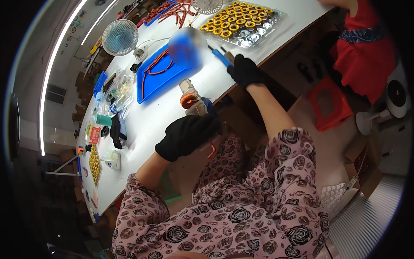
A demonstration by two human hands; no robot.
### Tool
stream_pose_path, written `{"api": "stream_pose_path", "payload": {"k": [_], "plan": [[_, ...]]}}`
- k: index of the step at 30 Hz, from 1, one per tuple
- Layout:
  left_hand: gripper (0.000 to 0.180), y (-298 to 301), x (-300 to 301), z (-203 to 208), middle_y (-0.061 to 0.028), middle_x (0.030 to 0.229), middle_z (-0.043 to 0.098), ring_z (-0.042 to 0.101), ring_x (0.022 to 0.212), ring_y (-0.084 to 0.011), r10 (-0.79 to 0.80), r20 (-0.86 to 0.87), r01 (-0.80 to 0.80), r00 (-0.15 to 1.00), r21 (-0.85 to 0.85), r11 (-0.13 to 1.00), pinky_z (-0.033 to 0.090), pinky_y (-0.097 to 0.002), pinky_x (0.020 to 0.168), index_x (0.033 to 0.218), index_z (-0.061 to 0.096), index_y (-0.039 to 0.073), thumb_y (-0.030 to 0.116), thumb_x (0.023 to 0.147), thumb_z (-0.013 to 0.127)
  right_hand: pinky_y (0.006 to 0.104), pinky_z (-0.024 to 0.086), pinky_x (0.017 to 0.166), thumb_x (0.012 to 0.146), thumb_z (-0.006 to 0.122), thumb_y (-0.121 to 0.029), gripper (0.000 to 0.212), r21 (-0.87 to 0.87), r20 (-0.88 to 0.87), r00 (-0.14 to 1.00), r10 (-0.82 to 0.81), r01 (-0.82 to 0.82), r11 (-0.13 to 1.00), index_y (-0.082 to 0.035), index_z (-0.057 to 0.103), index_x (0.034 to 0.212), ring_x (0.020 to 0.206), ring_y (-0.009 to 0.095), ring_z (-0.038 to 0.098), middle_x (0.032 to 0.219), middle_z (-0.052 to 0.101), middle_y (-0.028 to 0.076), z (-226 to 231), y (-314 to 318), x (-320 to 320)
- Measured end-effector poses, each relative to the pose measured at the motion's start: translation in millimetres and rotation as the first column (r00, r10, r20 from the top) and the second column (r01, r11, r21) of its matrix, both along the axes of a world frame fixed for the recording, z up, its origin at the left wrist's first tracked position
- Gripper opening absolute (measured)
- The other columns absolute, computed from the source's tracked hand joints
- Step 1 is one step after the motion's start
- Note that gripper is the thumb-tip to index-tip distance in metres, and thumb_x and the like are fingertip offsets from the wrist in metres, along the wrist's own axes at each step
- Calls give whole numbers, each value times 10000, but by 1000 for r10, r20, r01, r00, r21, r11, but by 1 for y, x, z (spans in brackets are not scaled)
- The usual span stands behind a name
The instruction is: Using a manual handheld tool to wrap red wires onto terminals of a component.
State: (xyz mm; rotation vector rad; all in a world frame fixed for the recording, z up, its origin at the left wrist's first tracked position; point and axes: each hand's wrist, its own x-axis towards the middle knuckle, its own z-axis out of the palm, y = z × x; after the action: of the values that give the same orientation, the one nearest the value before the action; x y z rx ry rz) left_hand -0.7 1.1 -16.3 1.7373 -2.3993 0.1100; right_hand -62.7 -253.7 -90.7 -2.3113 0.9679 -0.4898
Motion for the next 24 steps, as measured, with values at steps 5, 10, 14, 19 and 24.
{"api": "stream_pose_path", "payload": {"k": [5,10,14,19,24], "plan": [[437,-3,3,-1,-123,1001,581,601,737,-228,-86,68,91,994,-85,992,494,-333,553,1206,537,76,166,784,605,489,476,740,861,553,-330,390,105,229,964,-131,110,988,-4,496,1067,862,419,598,905,618,261,2,-3,-5],[461,-3,0,11,-120,1038,560,575,753,-165,-113,278,151,954,-120,981,466,-268,507,1220,515,32,158,781,578,400,485,767,834,613,-326,518,287,449,875,-181,51,957,-16,484,1229,873,322,628,922,648,168,-24,37,-85],[483,-17,-5,43,-57,989,563,554,692,-134,-23,573,130,820,-147,981,426,-250,474,1262,506,81,152,787,558,308,485,685,841,626,-272,435,634,374,846,-380,66,771,-6,528,1171,745,170,608,823,623,82,-29,71,-147],[332,-86,15,94,-27,960,649,611,655,-204,76,409,20,909,-227,974,463,-306,564,1201,581,202,199,869,572,256,463,592,851,625,-211,319,745,341,809,-479,79,663,-12,548,1087,655,83,566,757,592,35,-33,93,-189],[258,-137,13,114,-54,841,656,626,668,-221,-21,298,135,954,-369,920,471,-322,575,1103,621,188,227,847,617,253,453,585,845,630,-195,320,744,314,830,-461,87,663,-12,536,1090,653,83,558,754,594,32,-44,114,-206]]}}
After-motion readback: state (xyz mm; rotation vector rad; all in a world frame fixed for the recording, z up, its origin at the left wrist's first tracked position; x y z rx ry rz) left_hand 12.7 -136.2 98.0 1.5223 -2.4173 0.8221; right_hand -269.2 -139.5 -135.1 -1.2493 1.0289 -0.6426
